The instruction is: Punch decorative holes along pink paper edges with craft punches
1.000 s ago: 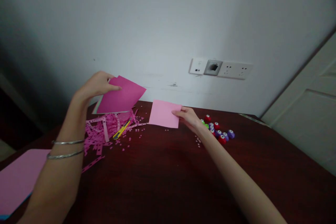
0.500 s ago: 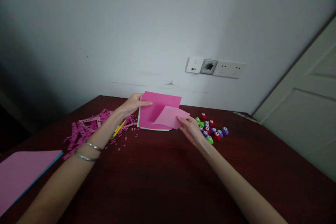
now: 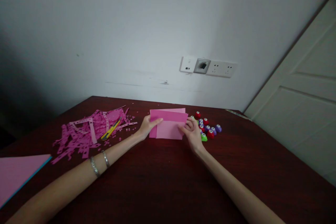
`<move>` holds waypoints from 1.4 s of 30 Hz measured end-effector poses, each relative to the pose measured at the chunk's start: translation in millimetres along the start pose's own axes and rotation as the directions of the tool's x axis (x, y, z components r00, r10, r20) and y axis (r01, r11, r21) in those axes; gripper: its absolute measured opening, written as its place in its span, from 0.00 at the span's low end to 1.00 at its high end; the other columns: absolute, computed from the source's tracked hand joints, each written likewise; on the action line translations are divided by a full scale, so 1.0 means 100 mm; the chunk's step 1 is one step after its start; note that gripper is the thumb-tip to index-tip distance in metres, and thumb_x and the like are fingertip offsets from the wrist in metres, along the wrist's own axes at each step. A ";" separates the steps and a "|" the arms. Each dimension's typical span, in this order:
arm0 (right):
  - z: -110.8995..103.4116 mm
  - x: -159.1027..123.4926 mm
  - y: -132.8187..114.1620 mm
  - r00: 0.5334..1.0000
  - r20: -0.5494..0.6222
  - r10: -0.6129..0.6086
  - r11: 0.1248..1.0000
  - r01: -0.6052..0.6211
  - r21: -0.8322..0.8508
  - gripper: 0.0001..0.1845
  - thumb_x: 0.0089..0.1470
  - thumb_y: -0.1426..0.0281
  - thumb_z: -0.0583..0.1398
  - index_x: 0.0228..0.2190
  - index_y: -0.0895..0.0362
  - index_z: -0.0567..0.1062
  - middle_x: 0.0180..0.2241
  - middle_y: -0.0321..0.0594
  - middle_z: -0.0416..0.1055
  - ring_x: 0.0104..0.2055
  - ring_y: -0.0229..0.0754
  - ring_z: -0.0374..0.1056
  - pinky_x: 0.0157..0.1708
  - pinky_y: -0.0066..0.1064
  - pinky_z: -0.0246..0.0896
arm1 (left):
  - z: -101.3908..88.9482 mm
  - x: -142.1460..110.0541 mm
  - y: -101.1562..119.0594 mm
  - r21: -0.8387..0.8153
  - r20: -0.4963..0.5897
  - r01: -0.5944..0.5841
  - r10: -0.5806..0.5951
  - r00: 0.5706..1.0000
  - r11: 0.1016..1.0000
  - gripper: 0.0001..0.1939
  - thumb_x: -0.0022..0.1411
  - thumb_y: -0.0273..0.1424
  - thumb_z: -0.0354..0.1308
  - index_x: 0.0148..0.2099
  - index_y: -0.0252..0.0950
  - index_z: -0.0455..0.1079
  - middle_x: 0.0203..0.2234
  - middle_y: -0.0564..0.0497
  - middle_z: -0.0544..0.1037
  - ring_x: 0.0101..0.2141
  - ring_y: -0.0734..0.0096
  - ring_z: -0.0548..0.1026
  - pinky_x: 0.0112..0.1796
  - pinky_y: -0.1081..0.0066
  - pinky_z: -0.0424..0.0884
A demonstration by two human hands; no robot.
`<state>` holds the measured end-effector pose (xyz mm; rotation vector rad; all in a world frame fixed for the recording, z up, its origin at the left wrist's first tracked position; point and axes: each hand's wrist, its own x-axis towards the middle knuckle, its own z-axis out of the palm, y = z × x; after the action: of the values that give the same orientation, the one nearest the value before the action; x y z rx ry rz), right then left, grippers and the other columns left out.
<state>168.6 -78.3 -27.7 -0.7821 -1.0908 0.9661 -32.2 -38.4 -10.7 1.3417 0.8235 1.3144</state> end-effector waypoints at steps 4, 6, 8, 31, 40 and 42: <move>-0.07 -0.06 0.02 0.979 0.155 0.135 0.987 -0.118 -0.114 0.23 0.36 0.71 0.66 0.38 0.54 0.68 0.39 0.39 0.72 0.42 0.43 0.68 0.45 0.36 0.61 | 0.02 -0.15 -0.03 0.056 -0.009 -0.001 0.002 1.000 0.998 0.17 0.46 0.37 0.64 0.38 0.32 0.72 0.34 0.47 0.77 0.34 0.66 0.74 0.39 0.66 0.68; -0.06 -0.07 0.04 0.973 0.163 0.163 0.975 -0.134 -0.178 0.19 0.38 0.69 0.66 0.36 0.56 0.69 0.38 0.41 0.73 0.41 0.45 0.69 0.45 0.39 0.61 | 0.07 -0.20 -0.01 0.096 -0.037 0.015 -0.012 0.999 0.995 0.16 0.46 0.38 0.64 0.35 0.33 0.72 0.32 0.47 0.77 0.34 0.65 0.74 0.39 0.66 0.68; -0.03 -0.06 0.05 0.980 0.144 0.137 0.975 -0.107 -0.197 0.17 0.41 0.67 0.64 0.36 0.56 0.70 0.37 0.41 0.73 0.40 0.45 0.69 0.45 0.39 0.61 | 0.13 -0.22 0.01 0.117 -0.090 0.018 -0.008 0.996 0.993 0.15 0.46 0.39 0.63 0.33 0.34 0.72 0.31 0.48 0.77 0.33 0.64 0.73 0.36 0.67 0.69; -0.76 0.31 -0.76 0.911 -0.389 -0.137 0.991 0.123 -0.061 0.16 0.36 0.72 0.65 0.32 0.58 0.72 0.30 0.36 0.74 0.30 0.36 0.69 0.32 0.28 0.66 | 0.75 -0.56 -0.06 0.650 0.659 -0.621 0.081 0.747 0.438 0.25 0.61 0.39 0.42 0.57 0.30 0.54 0.57 0.38 0.56 0.58 0.58 0.52 0.54 0.61 0.52; -0.81 0.16 -0.83 0.903 -0.427 -0.053 0.996 0.080 0.046 0.14 0.33 0.74 0.65 0.29 0.58 0.72 0.29 0.35 0.74 0.27 0.35 0.68 0.30 0.26 0.66 | 1.10 -0.27 -0.31 0.658 0.753 -0.693 -0.288 0.592 0.293 0.44 0.60 0.53 0.30 0.63 0.18 0.36 0.61 0.33 0.37 0.61 0.55 0.34 0.58 0.59 0.37; -0.79 0.15 -0.81 0.907 -0.418 -0.045 0.997 0.068 0.042 0.15 0.34 0.74 0.65 0.29 0.57 0.72 0.29 0.35 0.73 0.28 0.35 0.69 0.30 0.27 0.67 | 1.12 -0.20 -0.33 0.638 0.770 -0.714 -0.277 0.575 0.289 0.45 0.59 0.54 0.31 0.63 0.19 0.37 0.61 0.34 0.37 0.61 0.55 0.33 0.58 0.58 0.35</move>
<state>266.4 -100.2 26.6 -0.8591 -0.7061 0.7314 79.2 -72.9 -32.1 2.8793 0.6920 0.0476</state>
